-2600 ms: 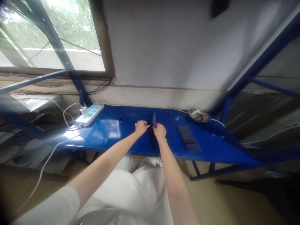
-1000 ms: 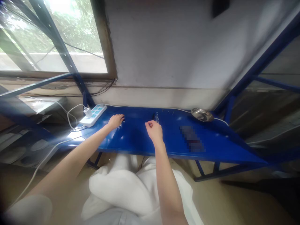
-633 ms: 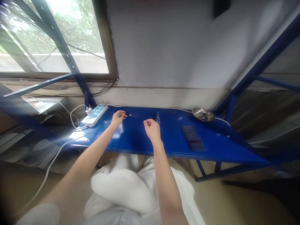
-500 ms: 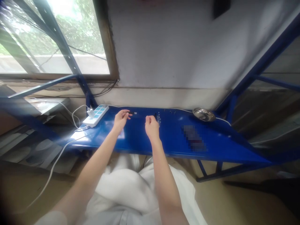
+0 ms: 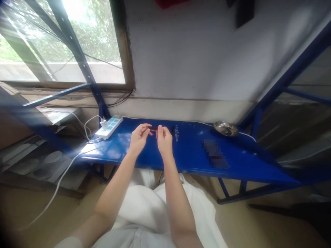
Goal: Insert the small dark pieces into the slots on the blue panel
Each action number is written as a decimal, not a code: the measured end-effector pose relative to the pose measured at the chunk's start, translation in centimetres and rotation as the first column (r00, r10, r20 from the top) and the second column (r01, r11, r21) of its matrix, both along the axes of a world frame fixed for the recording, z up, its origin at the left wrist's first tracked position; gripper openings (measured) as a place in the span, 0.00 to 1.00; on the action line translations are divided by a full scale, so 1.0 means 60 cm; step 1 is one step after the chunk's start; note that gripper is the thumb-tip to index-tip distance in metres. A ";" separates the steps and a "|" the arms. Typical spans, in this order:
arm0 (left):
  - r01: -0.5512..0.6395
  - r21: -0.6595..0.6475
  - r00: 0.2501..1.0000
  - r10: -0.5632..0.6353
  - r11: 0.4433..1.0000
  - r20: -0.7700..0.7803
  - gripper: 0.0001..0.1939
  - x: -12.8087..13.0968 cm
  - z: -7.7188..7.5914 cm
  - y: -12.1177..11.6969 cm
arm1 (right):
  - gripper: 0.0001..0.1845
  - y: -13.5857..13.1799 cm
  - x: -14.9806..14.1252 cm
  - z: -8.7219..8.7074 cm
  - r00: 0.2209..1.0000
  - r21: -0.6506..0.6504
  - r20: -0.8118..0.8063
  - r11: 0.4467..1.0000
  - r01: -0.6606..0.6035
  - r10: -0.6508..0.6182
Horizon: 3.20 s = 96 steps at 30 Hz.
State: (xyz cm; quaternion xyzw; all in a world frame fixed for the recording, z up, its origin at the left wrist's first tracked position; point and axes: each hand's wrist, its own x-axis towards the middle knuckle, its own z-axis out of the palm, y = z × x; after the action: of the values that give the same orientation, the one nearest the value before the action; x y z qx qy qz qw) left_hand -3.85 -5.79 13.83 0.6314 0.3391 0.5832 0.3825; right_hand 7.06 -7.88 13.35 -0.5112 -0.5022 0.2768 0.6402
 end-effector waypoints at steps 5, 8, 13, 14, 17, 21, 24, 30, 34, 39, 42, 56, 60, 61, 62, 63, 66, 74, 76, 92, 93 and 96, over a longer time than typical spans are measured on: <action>0.016 -0.017 1.000 -0.017 1.000 -0.010 0.08 0.003 -0.002 -0.002 | 0.22 0.004 0.003 -0.004 0.999 -0.011 -0.010 0.999 0.038 -0.038; 0.058 -0.043 0.998 -0.057 0.997 0.012 0.08 0.005 -0.007 0.000 | 0.22 0.002 0.003 -0.005 0.998 -0.017 0.000 0.998 0.058 -0.058; 0.107 -0.081 0.994 -0.105 0.991 0.033 0.10 0.007 -0.013 0.003 | 0.23 -0.005 0.002 -0.001 0.995 -0.015 0.033 0.996 0.092 -0.092; 0.106 -0.090 0.994 -0.104 0.990 0.029 0.10 0.006 -0.014 0.003 | 0.23 -0.006 0.001 0.000 0.995 -0.017 0.037 0.995 0.094 -0.093; 0.081 -0.101 0.997 -0.082 0.992 -0.009 0.10 0.004 -0.013 0.004 | 0.23 -0.009 -0.001 0.002 0.994 -0.029 0.056 0.995 0.091 -0.089; 0.029 -0.090 0.998 -0.033 0.996 -0.047 0.14 0.002 -0.010 0.003 | 0.23 -0.010 -0.003 0.003 0.992 -0.040 0.090 0.995 0.096 -0.092; -0.007 -0.107 1.000 0.004 0.994 -0.027 0.18 0.003 -0.010 0.003 | 0.24 -0.009 -0.003 0.002 0.992 -0.040 0.099 0.996 0.085 -0.081; 0.008 -0.250 0.996 0.014 0.968 0.086 0.22 0.006 -0.010 0.008 | 0.23 -0.009 -0.002 0.000 0.994 -0.047 0.103 0.998 0.029 -0.024; 0.050 -0.345 0.984 0.014 0.937 0.179 0.23 0.003 -0.014 0.011 | 0.22 -0.005 0.000 -0.003 0.997 -0.048 0.081 0.999 0.017 -0.013; 0.216 -0.308 0.953 -0.132 0.927 0.273 0.26 -0.001 -0.022 0.011 | 0.23 0.000 0.003 -0.008 0.997 -0.036 0.059 0.998 0.049 -0.046; 0.225 -0.292 0.948 -0.139 0.930 0.288 0.23 -0.001 -0.028 0.013 | 0.23 0.002 0.003 -0.011 0.996 -0.042 0.072 0.998 0.056 -0.053; 0.035 -0.377 0.939 0.098 0.926 0.330 0.18 0.004 -0.033 0.025 | 0.14 0.011 0.026 -0.017 0.961 -0.102 0.187 0.977 -0.187 0.203; 0.065 -0.364 0.935 0.071 0.929 0.347 0.17 0.003 -0.029 0.025 | 0.13 0.016 0.033 -0.009 0.933 -0.104 0.301 0.979 -0.173 0.197; 0.082 -0.355 0.936 0.050 0.931 0.348 0.17 0.003 -0.028 0.025 | 0.13 0.017 0.034 -0.006 0.920 -0.098 0.344 0.981 -0.167 0.191; 0.100 -0.345 0.939 0.026 0.933 0.343 0.17 0.002 -0.026 0.025 | 0.12 0.019 0.036 -0.004 0.903 -0.091 0.388 0.983 -0.162 0.184; 0.111 -0.335 0.942 0.008 0.936 0.335 0.16 0.001 -0.023 0.026 | 0.12 0.020 0.037 -0.002 0.884 -0.086 0.433 0.984 -0.157 0.178; 0.066 -0.320 0.951 0.038 0.945 0.306 0.15 -0.005 -0.017 0.030 | 0.09 0.026 0.046 0.000 0.828 -0.061 0.546 0.992 -0.114 0.128; -0.028 -0.269 0.983 0.076 0.963 0.168 0.12 0.003 -0.007 0.067 | 0.10 0.042 0.097 -0.008 0.870 -0.103 0.487 0.983 0.152 -0.083; 0.009 -0.262 0.995 0.016 0.965 0.096 0.12 0.024 -0.017 0.081 | 0.11 0.045 0.115 -0.013 0.877 -0.121 0.468 0.975 0.186 -0.109; -0.113 -0.217 0.792 -0.045 0.970 -0.609 0.07 0.150 -0.161 0.107 | 0.07 0.065 0.190 -0.136 0.778 -0.448 0.628 0.804 0.391 -0.028; -0.125 -0.208 0.773 -0.036 0.970 -0.633 0.07 0.153 -0.164 0.108 | 0.07 0.067 0.189 -0.144 0.764 -0.450 0.645 0.793 0.411 -0.030; -0.155 -0.175 0.719 -0.010 0.972 -0.695 0.05 0.160 -0.172 0.110 | 0.08 0.072 0.183 -0.162 0.740 -0.454 0.672 0.771 0.447 -0.033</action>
State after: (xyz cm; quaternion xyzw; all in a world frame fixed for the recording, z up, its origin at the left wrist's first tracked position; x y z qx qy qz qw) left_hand 5.78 0.79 3.49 0.7428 0.5443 0.2786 0.2727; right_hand 18.07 -3.55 3.61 -0.8091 -0.5000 0.1410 0.2747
